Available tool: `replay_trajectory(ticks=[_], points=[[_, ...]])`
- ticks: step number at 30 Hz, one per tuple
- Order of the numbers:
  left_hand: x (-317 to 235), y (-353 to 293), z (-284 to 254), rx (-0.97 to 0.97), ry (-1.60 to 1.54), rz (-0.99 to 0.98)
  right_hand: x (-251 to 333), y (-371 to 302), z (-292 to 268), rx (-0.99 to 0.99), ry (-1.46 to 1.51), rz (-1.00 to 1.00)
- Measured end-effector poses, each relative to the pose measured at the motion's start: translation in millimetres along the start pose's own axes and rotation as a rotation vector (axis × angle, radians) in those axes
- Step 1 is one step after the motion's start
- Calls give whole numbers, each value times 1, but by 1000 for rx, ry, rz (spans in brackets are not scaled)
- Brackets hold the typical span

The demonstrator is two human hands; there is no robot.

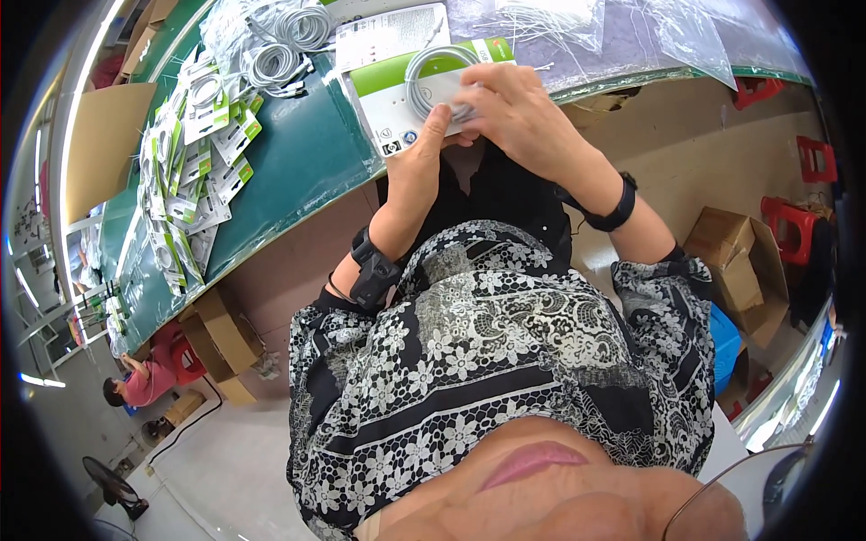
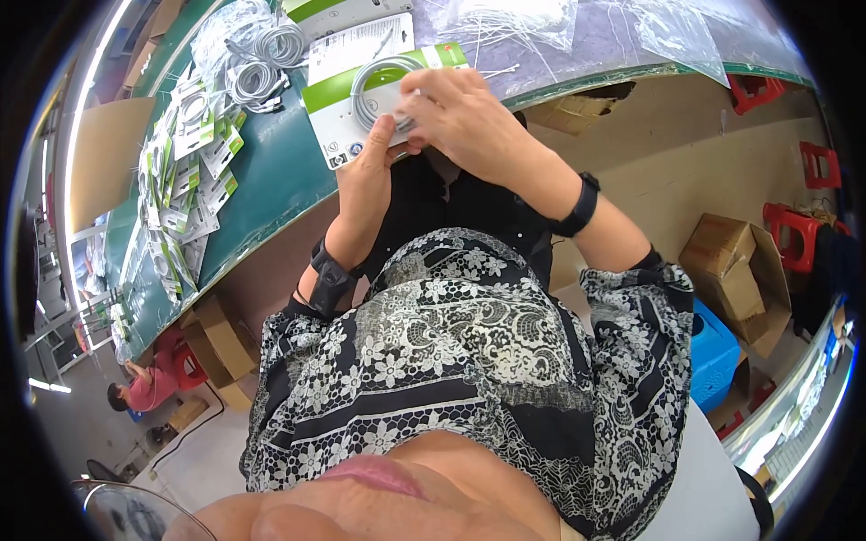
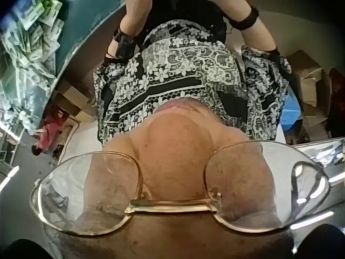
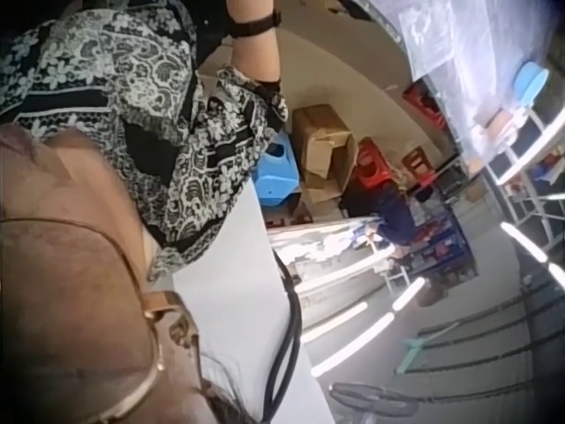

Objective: The person packages a USB cable by hand, threading a zip tie through the cardboard backing and around the coiled cable. They tighten the zip tie, check the back of the package, and then place the finished item onto a stack on the workbench.

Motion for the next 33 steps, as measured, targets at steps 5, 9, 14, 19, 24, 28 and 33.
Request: replay_trajectory(ticks=[5,9,14,19,24,28,33], points=[[-6,-1,-9,-31,1,-13,18,-38,2,-271,215,353],[-6,-5,-4,-8,40,-1,8,-72,50,-259,516,763],[-2,-3,-16,-27,52,20,22,-55,39,-99,325,555],[1,-14,-9,-84,104,125,23,-5,-6,-221,-165,365],[0,-17,-5,38,-6,25,13,-8,5,-306,-46,348],[1,-16,-3,14,-68,65,9,-11,14,-372,82,384],[7,-13,-9,9,-54,-5,12,-11,15,-314,-11,380]])
Point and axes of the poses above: each hand's wrist, its own y-axis towards the middle knuckle, its own z-axis out of the palm, x = y × z, the point moved 6 cm from there along y, towards the middle knuckle, and after that the axes turned 15 degrees about -z, right-handed, at the moved point
